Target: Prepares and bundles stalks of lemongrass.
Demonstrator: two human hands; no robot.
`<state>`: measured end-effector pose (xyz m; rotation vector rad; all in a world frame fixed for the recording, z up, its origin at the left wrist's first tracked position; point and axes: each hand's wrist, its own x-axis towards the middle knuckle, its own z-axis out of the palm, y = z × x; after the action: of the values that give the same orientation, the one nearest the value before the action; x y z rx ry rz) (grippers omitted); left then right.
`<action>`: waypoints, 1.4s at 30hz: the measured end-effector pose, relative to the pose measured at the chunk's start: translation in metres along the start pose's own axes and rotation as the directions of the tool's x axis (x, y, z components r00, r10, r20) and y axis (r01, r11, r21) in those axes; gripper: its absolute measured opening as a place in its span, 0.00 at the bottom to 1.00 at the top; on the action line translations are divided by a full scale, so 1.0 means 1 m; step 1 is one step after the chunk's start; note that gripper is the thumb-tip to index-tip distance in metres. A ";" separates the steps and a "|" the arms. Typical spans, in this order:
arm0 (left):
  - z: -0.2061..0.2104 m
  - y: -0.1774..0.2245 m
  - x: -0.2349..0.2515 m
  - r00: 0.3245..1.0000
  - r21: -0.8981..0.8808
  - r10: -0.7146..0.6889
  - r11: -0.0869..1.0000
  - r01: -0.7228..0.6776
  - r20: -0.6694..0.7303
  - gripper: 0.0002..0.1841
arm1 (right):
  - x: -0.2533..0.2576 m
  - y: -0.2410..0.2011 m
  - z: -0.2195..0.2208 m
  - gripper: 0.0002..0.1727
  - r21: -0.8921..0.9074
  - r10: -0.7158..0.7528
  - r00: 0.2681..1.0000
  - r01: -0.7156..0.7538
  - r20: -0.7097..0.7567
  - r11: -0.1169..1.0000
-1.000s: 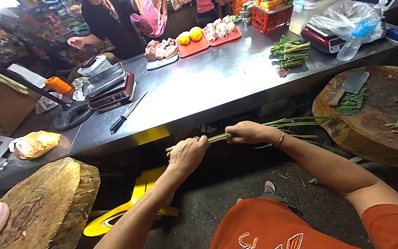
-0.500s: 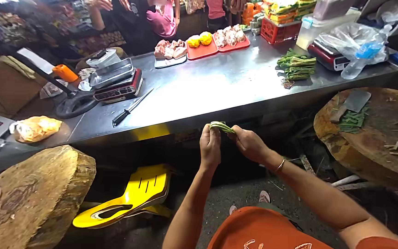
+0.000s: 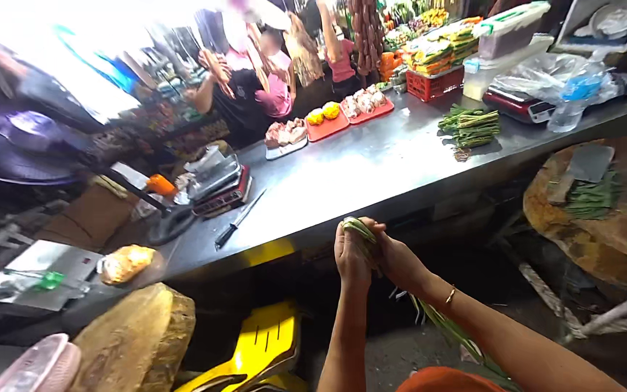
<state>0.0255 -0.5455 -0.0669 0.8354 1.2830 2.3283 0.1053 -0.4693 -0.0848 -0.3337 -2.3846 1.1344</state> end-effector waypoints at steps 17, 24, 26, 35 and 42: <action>0.005 0.001 0.005 0.999 0.031 0.025 0.999 -0.026 0.030 0.22 | 0.002 0.033 -0.016 0.23 0.445 -0.225 0.893 0.030 0.391 0.895; 0.007 0.018 0.014 0.975 0.169 -0.220 0.961 0.218 -0.007 0.21 | 0.003 0.041 -0.016 0.17 0.546 -0.144 0.918 -0.090 0.370 0.833; -0.005 0.025 0.024 0.969 0.422 -0.241 0.885 0.198 0.051 0.19 | 0.004 0.049 -0.016 0.14 0.648 -0.160 0.915 -0.132 0.371 0.750; -0.015 0.003 0.032 0.895 0.251 -0.275 0.949 0.192 0.352 0.35 | 0.011 0.058 -0.035 0.13 0.870 -0.357 0.867 -0.158 0.349 0.467; 0.051 -0.017 0.031 0.912 0.192 -0.325 0.940 0.282 0.250 0.18 | 0.006 0.064 -0.069 0.08 0.765 -0.214 0.920 -0.127 0.329 0.632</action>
<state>0.0352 -0.4864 -0.0498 0.8999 1.3670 1.8162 0.1366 -0.3807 -0.0955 0.2913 -1.8927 2.2360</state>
